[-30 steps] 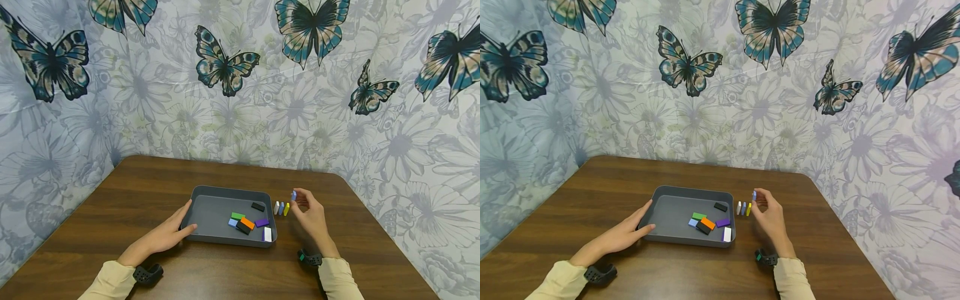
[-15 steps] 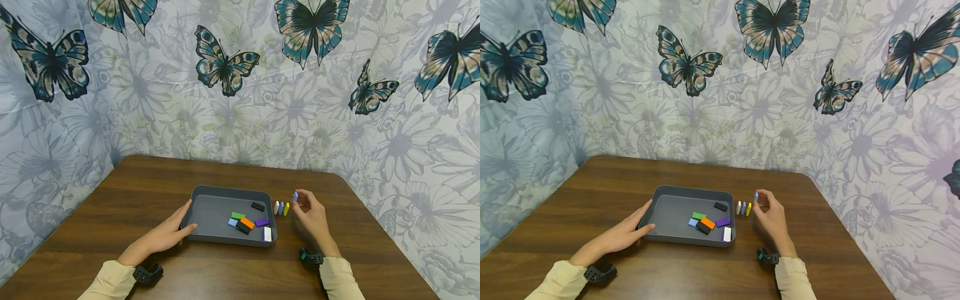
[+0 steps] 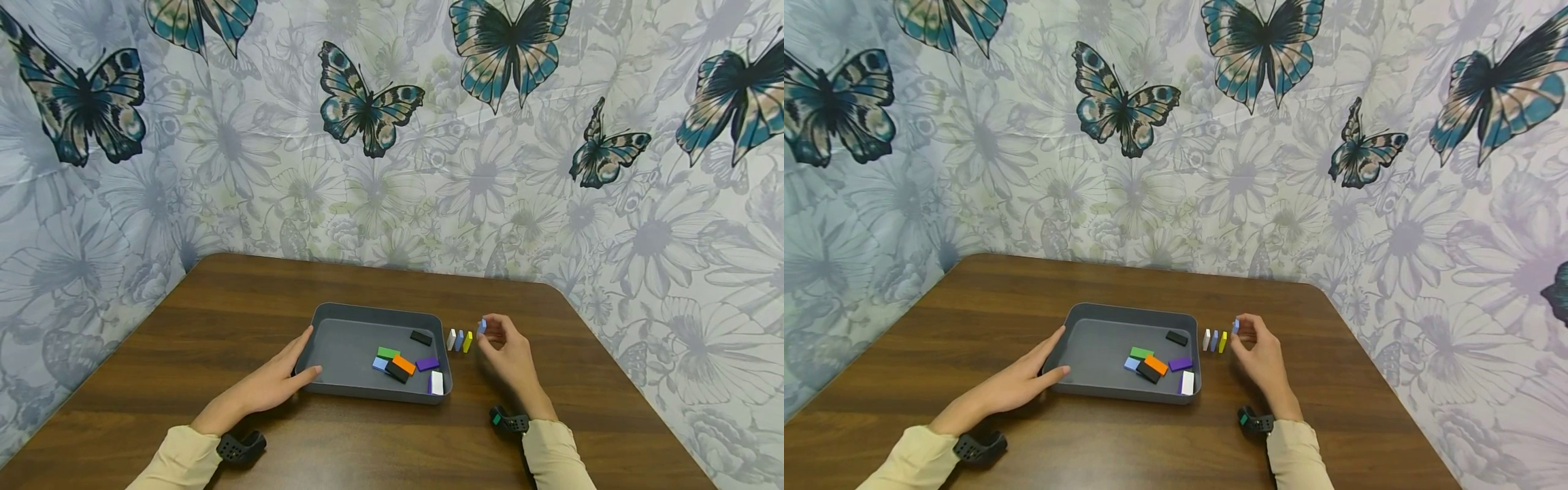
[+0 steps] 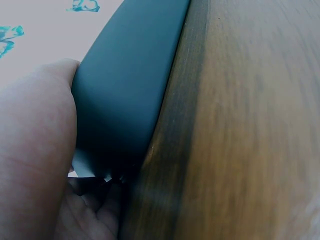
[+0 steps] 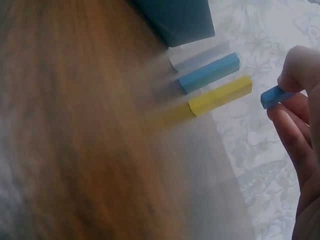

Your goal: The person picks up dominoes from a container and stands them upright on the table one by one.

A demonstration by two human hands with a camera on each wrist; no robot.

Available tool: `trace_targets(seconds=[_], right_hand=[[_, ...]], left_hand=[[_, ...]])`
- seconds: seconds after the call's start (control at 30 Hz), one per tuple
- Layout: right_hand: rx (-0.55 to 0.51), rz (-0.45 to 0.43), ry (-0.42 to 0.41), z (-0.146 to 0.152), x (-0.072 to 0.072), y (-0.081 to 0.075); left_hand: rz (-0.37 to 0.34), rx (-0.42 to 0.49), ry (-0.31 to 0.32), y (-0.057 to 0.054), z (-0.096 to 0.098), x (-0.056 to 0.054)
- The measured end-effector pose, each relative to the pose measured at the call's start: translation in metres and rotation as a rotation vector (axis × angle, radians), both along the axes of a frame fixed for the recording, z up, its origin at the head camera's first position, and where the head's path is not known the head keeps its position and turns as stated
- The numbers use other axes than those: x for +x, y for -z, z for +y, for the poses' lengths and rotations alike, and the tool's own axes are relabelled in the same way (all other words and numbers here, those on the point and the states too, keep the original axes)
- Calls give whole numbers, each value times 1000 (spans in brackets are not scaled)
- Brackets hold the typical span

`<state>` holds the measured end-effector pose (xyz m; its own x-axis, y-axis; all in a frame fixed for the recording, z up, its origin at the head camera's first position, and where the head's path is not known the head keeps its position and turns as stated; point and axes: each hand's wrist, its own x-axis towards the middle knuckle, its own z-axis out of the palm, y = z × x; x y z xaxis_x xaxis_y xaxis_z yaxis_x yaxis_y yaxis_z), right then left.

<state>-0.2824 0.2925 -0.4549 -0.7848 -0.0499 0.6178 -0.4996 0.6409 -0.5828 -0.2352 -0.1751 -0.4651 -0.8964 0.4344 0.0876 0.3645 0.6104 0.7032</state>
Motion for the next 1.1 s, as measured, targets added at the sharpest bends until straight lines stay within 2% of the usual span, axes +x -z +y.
trace_targets(seconds=[0.63, 0.87, 1.1], right_hand=[[52, -76, -8, 5, -4, 11], [59, -177, -4, 7, -4, 13], [68, -234, -17, 6, -2, 12]], left_hand=[[-23, 2, 4, -2, -1, 0], [-12, 4, 5, -1, -1, -1], [-9, 4, 5, -1, -1, -1]])
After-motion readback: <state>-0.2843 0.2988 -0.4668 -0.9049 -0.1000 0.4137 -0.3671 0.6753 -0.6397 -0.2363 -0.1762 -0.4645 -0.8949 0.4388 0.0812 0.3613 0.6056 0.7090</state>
